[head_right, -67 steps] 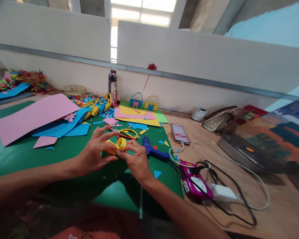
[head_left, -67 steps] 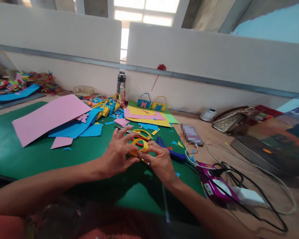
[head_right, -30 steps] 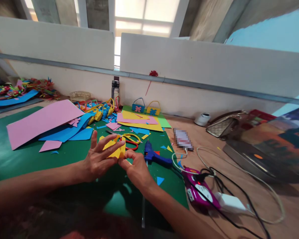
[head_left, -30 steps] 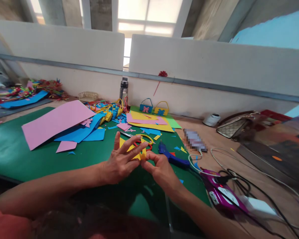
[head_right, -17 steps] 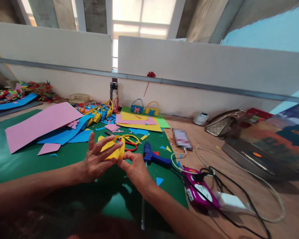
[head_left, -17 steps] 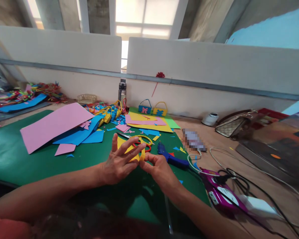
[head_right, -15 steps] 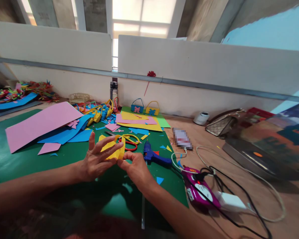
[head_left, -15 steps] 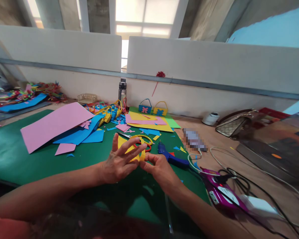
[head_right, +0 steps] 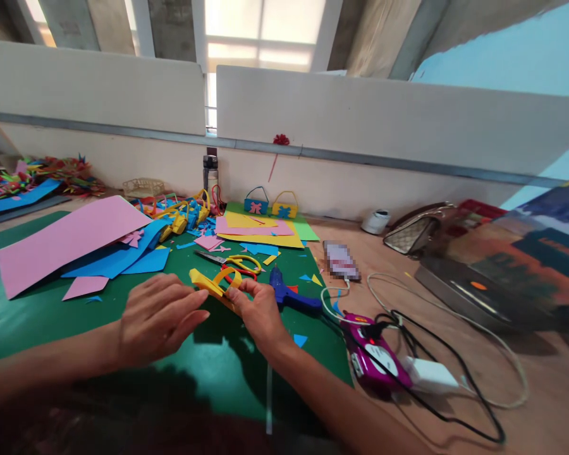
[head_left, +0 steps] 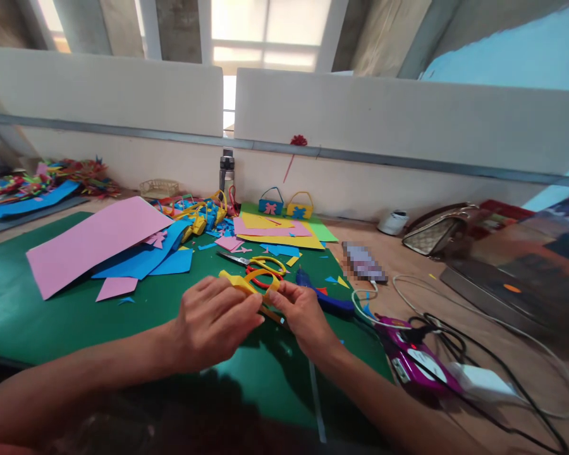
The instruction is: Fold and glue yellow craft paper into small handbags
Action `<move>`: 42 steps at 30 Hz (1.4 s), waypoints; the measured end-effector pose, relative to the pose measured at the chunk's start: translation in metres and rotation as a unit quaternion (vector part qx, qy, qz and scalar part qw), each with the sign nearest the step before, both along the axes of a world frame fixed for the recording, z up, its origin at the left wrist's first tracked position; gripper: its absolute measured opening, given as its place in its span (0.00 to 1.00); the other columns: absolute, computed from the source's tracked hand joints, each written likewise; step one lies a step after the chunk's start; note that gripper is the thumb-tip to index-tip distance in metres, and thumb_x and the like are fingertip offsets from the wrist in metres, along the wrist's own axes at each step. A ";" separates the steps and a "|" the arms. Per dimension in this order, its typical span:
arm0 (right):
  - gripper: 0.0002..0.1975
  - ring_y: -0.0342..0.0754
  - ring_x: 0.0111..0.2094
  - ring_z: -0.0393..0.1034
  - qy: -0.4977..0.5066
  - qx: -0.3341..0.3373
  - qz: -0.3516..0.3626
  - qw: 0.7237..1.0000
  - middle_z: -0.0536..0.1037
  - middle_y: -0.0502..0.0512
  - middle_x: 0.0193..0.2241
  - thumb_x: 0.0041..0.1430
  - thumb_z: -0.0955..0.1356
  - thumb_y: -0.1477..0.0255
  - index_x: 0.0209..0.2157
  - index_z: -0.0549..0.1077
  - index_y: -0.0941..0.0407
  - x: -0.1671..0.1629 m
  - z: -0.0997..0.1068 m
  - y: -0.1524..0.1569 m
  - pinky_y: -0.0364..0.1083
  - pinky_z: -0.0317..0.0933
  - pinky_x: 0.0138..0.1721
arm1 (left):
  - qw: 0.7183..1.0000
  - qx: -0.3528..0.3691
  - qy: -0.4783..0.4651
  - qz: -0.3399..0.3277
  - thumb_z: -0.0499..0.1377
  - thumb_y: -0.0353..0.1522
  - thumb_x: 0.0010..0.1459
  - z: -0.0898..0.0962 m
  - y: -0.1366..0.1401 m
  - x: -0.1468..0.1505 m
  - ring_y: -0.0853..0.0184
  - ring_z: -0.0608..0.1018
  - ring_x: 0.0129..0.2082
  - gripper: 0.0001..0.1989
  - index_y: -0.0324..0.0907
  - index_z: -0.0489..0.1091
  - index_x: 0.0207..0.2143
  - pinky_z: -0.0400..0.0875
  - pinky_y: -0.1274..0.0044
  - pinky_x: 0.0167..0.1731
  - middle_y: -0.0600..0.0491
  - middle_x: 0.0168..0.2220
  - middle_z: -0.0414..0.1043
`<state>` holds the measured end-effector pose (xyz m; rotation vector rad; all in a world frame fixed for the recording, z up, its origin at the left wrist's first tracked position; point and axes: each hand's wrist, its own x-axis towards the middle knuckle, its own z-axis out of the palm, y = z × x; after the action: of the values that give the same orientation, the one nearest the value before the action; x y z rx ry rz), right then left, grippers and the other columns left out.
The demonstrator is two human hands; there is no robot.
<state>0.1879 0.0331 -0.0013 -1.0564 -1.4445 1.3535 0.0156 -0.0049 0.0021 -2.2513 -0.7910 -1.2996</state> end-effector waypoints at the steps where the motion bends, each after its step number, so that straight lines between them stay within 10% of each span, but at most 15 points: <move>1: 0.15 0.45 0.28 0.66 -0.002 0.002 0.003 1.000 0.73 0.51 0.24 0.43 0.70 0.61 0.26 0.72 0.59 0.000 -0.001 0.000 0.44 0.60 0.31 | 0.996 -0.087 -0.028 -0.017 0.57 0.29 0.53 -0.001 -0.002 0.002 0.71 0.72 0.22 0.13 0.42 0.65 0.43 0.65 0.79 0.26 0.55 0.23 0.72; 6: 0.13 0.47 0.31 0.67 -0.037 0.027 0.019 0.999 0.74 0.52 0.26 0.47 0.69 0.62 0.27 0.72 0.58 -0.001 -0.002 -0.003 0.45 0.60 0.34 | 0.865 -0.479 -0.137 -0.062 0.52 0.28 0.54 -0.011 0.002 0.014 0.75 0.67 0.15 0.18 0.40 0.60 0.49 0.58 0.83 0.15 0.58 0.20 0.69; 13: 0.09 0.48 0.35 0.65 -0.096 0.096 0.025 0.990 0.73 0.52 0.28 0.50 0.66 0.65 0.25 0.72 0.57 -0.004 -0.004 -0.006 0.48 0.58 0.42 | 0.781 -0.564 -0.240 -0.115 0.53 0.31 0.53 -0.016 0.015 0.016 0.73 0.69 0.17 0.05 0.38 0.66 0.31 0.62 0.82 0.18 0.56 0.21 0.66; 34: 0.11 0.52 0.37 0.71 0.061 -0.074 0.028 0.995 0.79 0.52 0.29 0.34 0.75 0.67 0.23 0.75 0.56 -0.005 -0.002 -0.011 0.51 0.59 0.46 | 0.860 -0.463 -0.195 -0.094 0.55 0.24 0.48 -0.019 0.015 0.017 0.73 0.68 0.21 0.06 0.34 0.71 0.22 0.60 0.82 0.22 0.54 0.20 0.70; 42: 0.10 0.42 0.22 0.68 0.141 -0.105 0.003 0.984 0.76 0.49 0.20 0.34 0.75 0.69 0.22 0.75 0.57 -0.007 -0.002 -0.008 0.42 0.61 0.30 | 0.887 -0.424 -0.163 -0.084 0.54 0.24 0.48 -0.025 0.014 0.018 0.73 0.68 0.20 0.07 0.35 0.71 0.22 0.60 0.82 0.23 0.54 0.19 0.70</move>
<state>0.1809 0.0246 -0.0033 -0.9461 -1.1171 1.6150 0.0336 0.0089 -0.0230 -2.8277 -1.5583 -1.6608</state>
